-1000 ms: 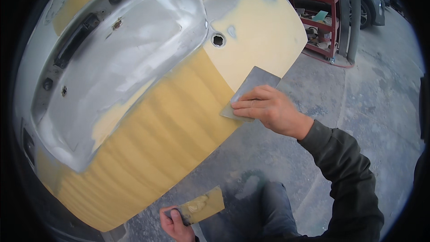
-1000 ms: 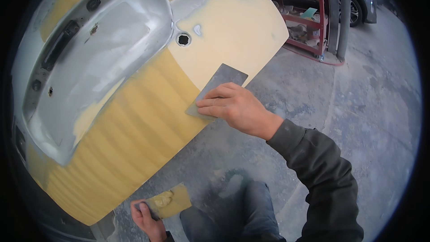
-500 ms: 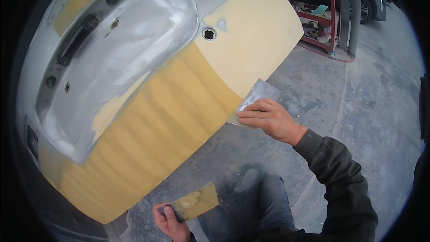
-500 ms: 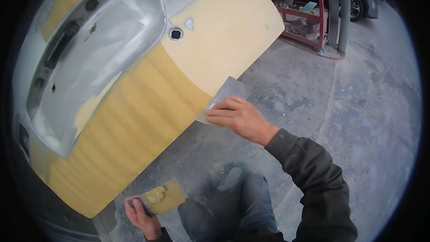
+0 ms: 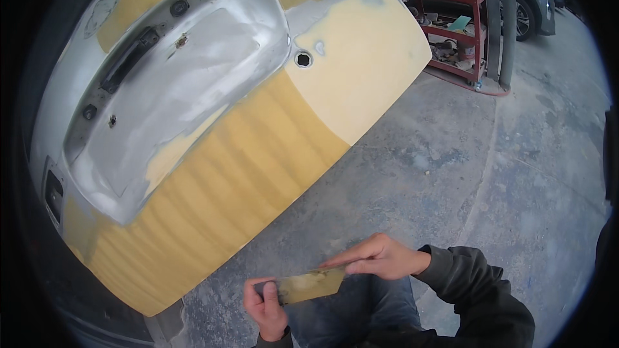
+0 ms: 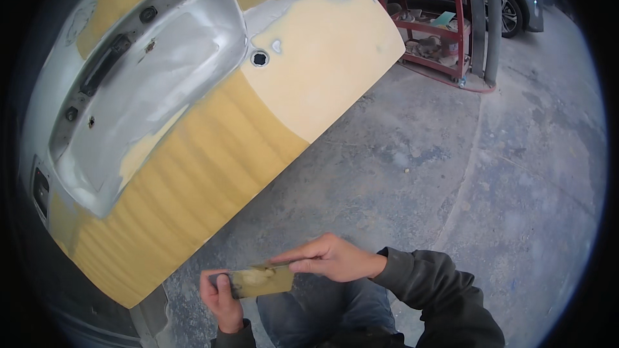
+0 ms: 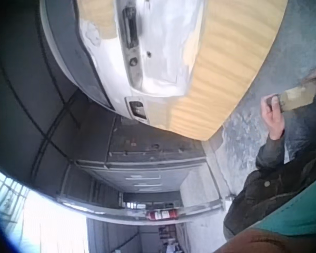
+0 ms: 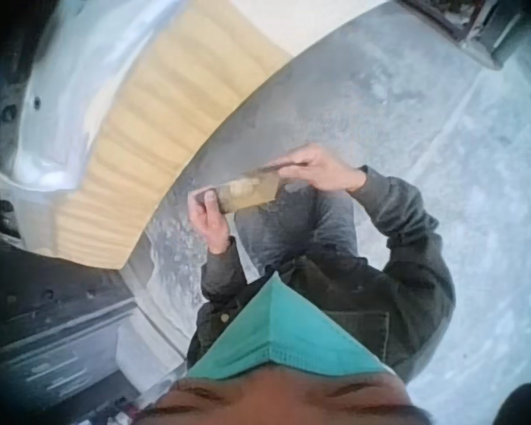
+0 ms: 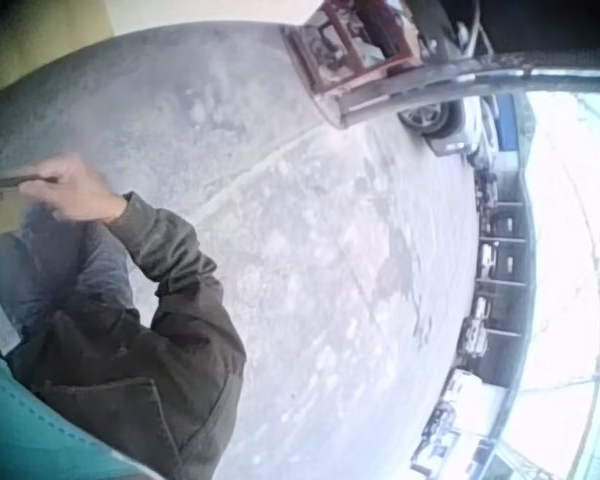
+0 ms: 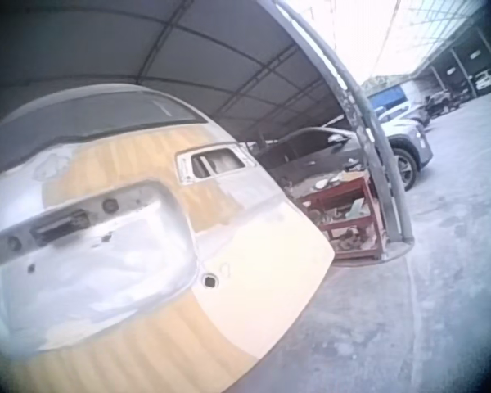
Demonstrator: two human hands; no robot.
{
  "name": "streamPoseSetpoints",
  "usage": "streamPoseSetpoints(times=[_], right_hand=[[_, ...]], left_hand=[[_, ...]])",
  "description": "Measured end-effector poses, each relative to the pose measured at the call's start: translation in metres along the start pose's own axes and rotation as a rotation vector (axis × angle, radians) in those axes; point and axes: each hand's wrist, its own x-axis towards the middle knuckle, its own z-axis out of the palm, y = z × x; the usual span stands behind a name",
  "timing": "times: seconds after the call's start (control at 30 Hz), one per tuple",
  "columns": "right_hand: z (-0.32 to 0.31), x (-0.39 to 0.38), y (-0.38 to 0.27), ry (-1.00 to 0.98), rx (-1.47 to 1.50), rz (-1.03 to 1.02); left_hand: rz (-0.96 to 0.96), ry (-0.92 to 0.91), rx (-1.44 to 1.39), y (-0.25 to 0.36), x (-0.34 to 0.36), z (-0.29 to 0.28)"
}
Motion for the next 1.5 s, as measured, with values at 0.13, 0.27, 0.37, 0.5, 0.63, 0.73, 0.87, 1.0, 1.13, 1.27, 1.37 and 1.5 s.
streamPoseSetpoints(times=[0.13,0.27,0.37,0.5,0.63,0.73,0.87,1.0,1.13,1.27,1.37,1.5], right_hand=[[-0.034,-0.003,0.046,0.146,-0.406,-0.083],[-0.117,0.031,0.018,0.815,-1.025,-0.443],[-0.168,0.062,-0.003,0.953,-1.259,-0.564],[-0.165,0.079,0.002,0.841,-1.331,-0.600],[-0.138,0.067,0.022,0.658,-1.403,-0.603],[-0.137,0.054,0.035,0.561,-1.448,-0.605],[-0.130,0.036,0.056,0.607,-1.418,-0.539],[-0.102,0.045,0.076,1.083,-0.226,-0.237],[-0.090,0.071,0.103,1.024,0.730,-0.115],[-0.052,0.091,0.099,0.898,1.061,-0.055],[-0.037,0.092,0.076,0.900,1.096,-0.057],[-0.037,0.093,0.076,0.863,1.154,-0.018]], left_hand=[[0.082,0.276,-0.047,0.004,0.021,-0.014],[0.101,0.206,-0.061,0.017,0.017,-0.037],[0.090,0.192,-0.060,0.004,0.008,-0.047],[0.063,0.256,-0.034,0.000,0.000,-0.050],[0.041,0.198,-0.005,-0.003,-0.001,-0.056],[0.045,0.182,-0.005,-0.003,0.000,-0.051],[0.059,0.197,-0.029,-0.001,-0.002,-0.058],[0.038,0.203,-0.034,0.002,-0.003,-0.059],[0.042,0.193,-0.002,-0.003,-0.006,-0.064],[0.025,0.188,-0.046,0.001,-0.008,-0.065],[0.007,0.205,-0.066,0.001,-0.010,-0.066],[-0.014,0.201,-0.063,-0.001,-0.012,-0.064]])
